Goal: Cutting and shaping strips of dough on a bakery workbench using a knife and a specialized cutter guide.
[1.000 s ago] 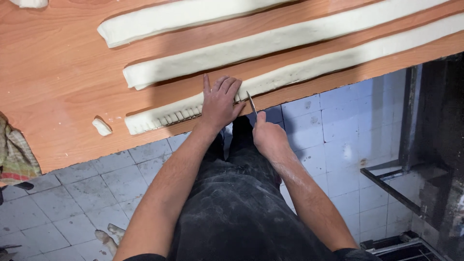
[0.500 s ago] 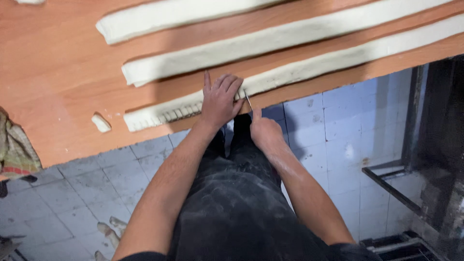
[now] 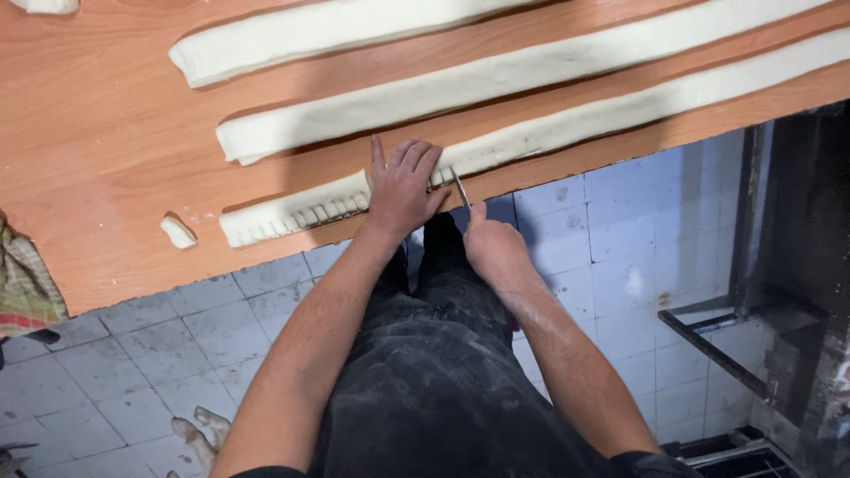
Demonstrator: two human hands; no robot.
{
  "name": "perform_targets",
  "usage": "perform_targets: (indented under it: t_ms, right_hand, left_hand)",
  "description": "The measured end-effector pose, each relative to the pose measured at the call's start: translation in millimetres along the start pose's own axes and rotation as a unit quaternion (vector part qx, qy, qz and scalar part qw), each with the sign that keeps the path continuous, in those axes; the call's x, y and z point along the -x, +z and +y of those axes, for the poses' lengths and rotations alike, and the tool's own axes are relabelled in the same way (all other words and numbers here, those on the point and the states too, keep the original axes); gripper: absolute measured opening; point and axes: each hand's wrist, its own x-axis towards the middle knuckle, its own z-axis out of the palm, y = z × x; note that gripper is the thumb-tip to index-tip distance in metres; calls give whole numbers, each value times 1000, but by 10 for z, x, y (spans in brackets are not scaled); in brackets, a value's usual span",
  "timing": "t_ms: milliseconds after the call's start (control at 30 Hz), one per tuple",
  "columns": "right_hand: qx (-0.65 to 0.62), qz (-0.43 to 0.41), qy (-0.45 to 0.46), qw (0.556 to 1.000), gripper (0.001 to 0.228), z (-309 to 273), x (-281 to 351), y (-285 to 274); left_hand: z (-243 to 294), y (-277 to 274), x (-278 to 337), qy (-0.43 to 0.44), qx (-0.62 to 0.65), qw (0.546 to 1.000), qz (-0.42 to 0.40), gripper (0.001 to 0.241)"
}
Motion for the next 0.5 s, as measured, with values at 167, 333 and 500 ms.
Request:
perform_targets:
  t_ms: [167,333,500]
  right_hand:
    - [-12,-7,6,1000,46,58,-114,209]
    - [-26,-14,14,999,42,104,61,61]
    - [-14,-40,28,999,44,-76,271,-379]
  left_hand:
    - [59,42,80,-16,-10,1000,2,64]
    - [51,3,-45,-14,-23,1000,10,60]
    - [130,-43,-73,-16,1,1000,-7,64]
